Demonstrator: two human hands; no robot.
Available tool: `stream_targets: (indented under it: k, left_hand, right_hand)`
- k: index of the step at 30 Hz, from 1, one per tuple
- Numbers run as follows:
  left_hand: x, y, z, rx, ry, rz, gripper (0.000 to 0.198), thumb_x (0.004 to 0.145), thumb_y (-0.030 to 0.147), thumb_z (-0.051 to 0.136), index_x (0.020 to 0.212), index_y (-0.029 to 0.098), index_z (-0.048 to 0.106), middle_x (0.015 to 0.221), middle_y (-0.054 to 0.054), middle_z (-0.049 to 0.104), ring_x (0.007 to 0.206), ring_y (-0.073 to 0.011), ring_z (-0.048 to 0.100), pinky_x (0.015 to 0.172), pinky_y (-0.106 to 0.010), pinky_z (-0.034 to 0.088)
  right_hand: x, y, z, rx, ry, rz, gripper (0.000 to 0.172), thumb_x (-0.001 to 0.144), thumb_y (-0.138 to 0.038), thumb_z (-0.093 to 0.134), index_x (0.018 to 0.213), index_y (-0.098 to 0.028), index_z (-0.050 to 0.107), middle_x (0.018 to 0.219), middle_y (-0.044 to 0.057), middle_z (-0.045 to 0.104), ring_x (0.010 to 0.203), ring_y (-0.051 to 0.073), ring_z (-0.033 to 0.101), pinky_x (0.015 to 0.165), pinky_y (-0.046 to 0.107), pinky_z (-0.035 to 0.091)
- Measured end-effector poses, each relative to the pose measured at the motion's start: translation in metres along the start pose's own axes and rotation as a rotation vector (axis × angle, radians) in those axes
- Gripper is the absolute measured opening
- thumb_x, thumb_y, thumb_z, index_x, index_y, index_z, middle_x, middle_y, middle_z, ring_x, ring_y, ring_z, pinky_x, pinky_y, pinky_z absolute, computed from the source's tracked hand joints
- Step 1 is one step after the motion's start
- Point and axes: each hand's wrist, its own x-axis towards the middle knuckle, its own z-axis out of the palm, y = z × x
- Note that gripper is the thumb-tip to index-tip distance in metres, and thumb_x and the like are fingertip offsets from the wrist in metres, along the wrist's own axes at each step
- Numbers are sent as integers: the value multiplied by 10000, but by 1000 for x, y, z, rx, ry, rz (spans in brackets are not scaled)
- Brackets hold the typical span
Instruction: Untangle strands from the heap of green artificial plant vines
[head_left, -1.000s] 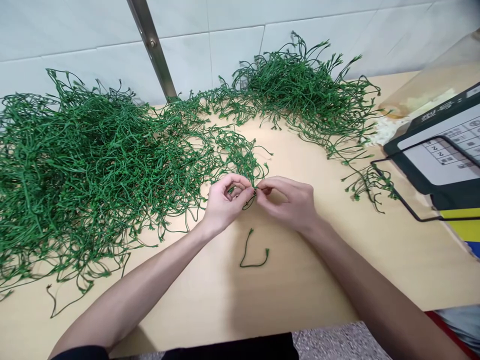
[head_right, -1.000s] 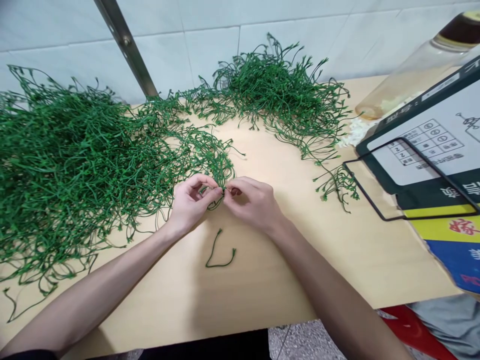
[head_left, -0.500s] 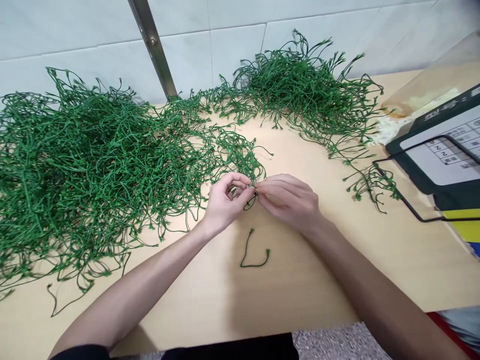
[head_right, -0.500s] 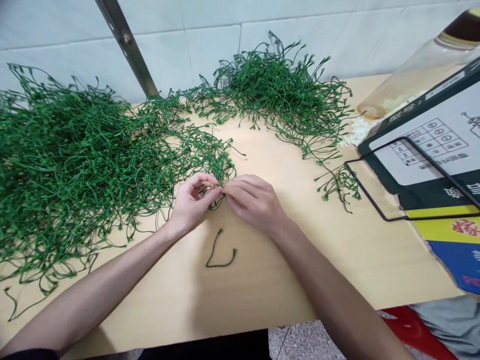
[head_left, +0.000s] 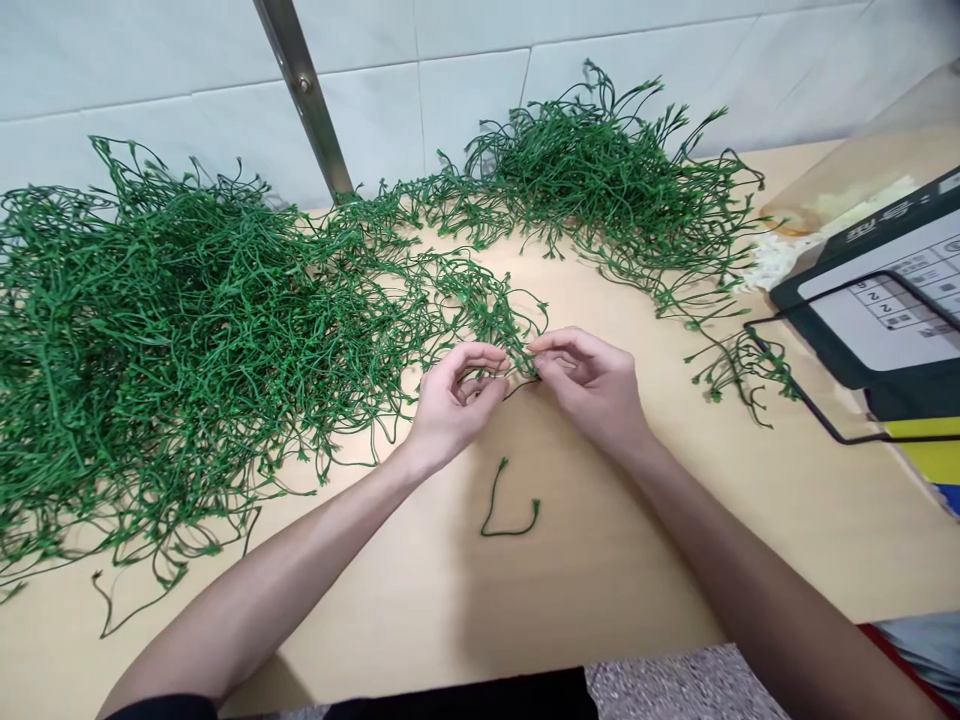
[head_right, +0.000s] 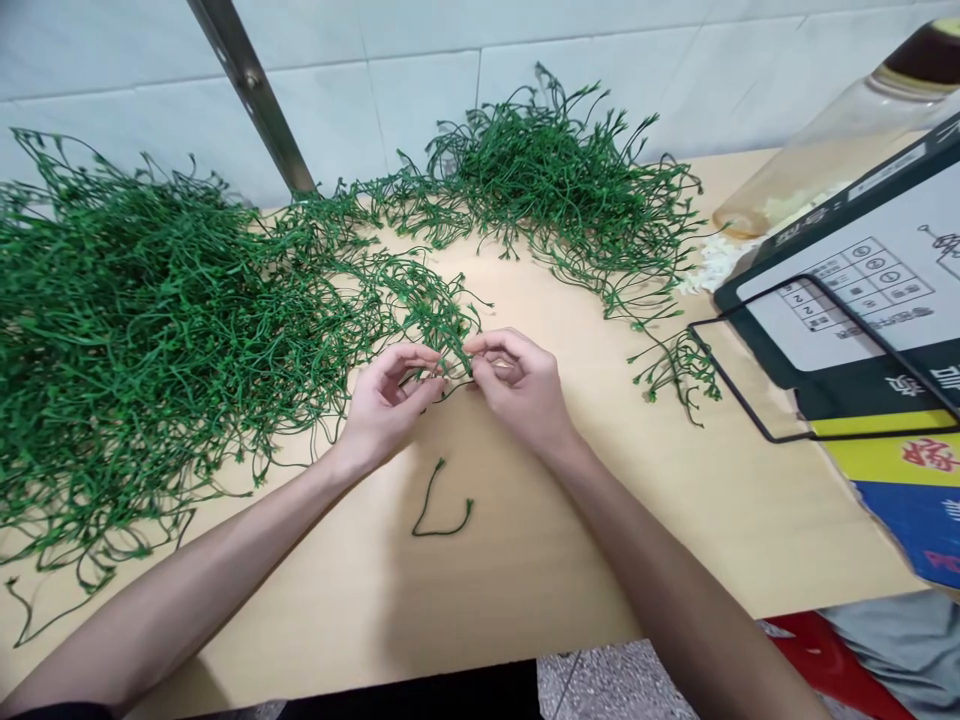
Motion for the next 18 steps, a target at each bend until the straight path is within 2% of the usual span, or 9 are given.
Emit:
stream_targets:
  k: [3,7,11,18]
  left_hand:
    - [0,0,0,-11,82,-1,191,773,178,713,936,182,614,922,-45,665,919,-149,666,742,-235,568]
    - [1,1,1,-56,179,13,129,812,216,683,914,188,609,897,-33,654,915,-149,683,729,-236,586]
    - [1,1,1,-61,234,44,114,809,238,690,874,184,612,872,-36,660,872,-148,689,718,-247,597]
    - [0,3,0,-30,307,121,169,792,232,715,770,180,555,825,-38,688,772,-124,677,675,-229,570]
  right_hand:
    - [1,1,0,-42,-18,-55,103,822,-179,603,809,-200,703,889,53,651,726,140,633,542,229,554]
    - [0,2,-1,-137,-41,-127,170,817,-123,569,743,-205,698,830,40,612,663,119,581,497,218,474]
    - [0,2,-3,-198,-46,-187,187,806,-84,550,733,-201,676,818,34,605,662,119,575,524,233,454]
    - [0,0,-1,-192,-8,-144,133,815,-98,543,826,-196,633,871,48,629,706,138,595,489,212,474]
